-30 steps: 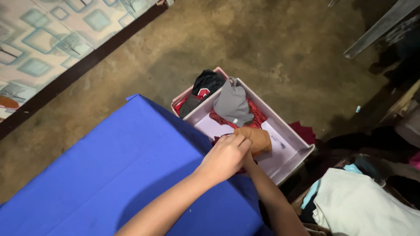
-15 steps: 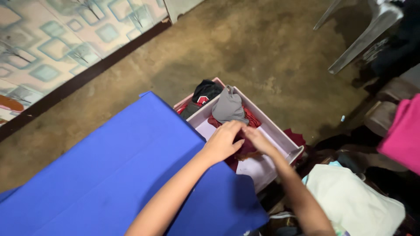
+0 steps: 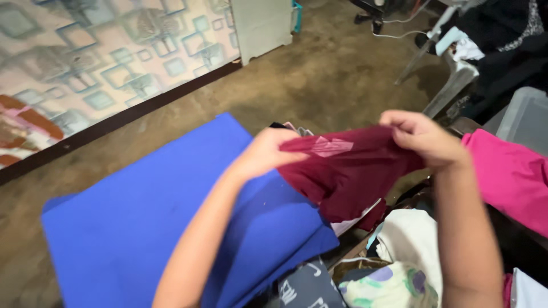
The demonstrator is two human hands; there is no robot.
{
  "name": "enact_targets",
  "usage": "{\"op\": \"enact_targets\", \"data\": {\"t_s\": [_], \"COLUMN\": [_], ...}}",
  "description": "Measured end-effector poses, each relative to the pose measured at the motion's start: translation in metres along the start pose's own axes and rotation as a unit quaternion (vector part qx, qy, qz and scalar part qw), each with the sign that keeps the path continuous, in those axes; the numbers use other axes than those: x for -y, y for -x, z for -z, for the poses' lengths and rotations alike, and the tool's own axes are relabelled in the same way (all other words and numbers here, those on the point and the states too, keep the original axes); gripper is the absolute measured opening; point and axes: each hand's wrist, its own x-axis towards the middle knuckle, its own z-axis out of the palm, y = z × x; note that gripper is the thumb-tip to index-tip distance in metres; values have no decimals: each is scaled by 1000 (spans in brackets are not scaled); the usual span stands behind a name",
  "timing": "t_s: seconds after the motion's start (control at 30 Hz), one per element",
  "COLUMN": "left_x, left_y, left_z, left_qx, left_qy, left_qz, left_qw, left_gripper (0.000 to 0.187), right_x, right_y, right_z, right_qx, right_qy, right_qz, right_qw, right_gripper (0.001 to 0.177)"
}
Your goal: The person sits on the floor and folds various garments one by one on a blue mat, then places them into a pink plastic bin. Items include a light blue patterned top, an orange top, a pink top, a maroon buttoned top, an orange bra, a lime green top, a maroon top, an orange top, a maroon top, a grey bra, and an olive green bra.
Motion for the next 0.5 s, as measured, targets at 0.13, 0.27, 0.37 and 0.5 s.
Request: {"op": "enact_targets", "data": {"t_s": [0.13, 0.27, 0.37, 0.5], "left_x": [-51, -84, -101, -117], "left_y": [68, 149, 208, 262], "left_z": [48, 91, 115, 140], "left_qx": [-76, -147, -224, -332], "left_qy": [17, 68, 113, 114], "left_qz": [66, 59, 116, 109], "left_qw": [995, 985, 961, 930], "left_gripper": [19, 19, 20, 15], "right_x": [57, 89, 102, 105], "right_y": [8, -4, -25, -68], "right_z": [-38, -88, -125, -184], "right_qx": [60, 2, -11, -34], "right_qy": [232, 350, 394, 450], "right_qz": [89, -48, -55, 105], "right_qw": [967, 935, 917, 886], "right_gripper": [51, 51, 31, 23]}}
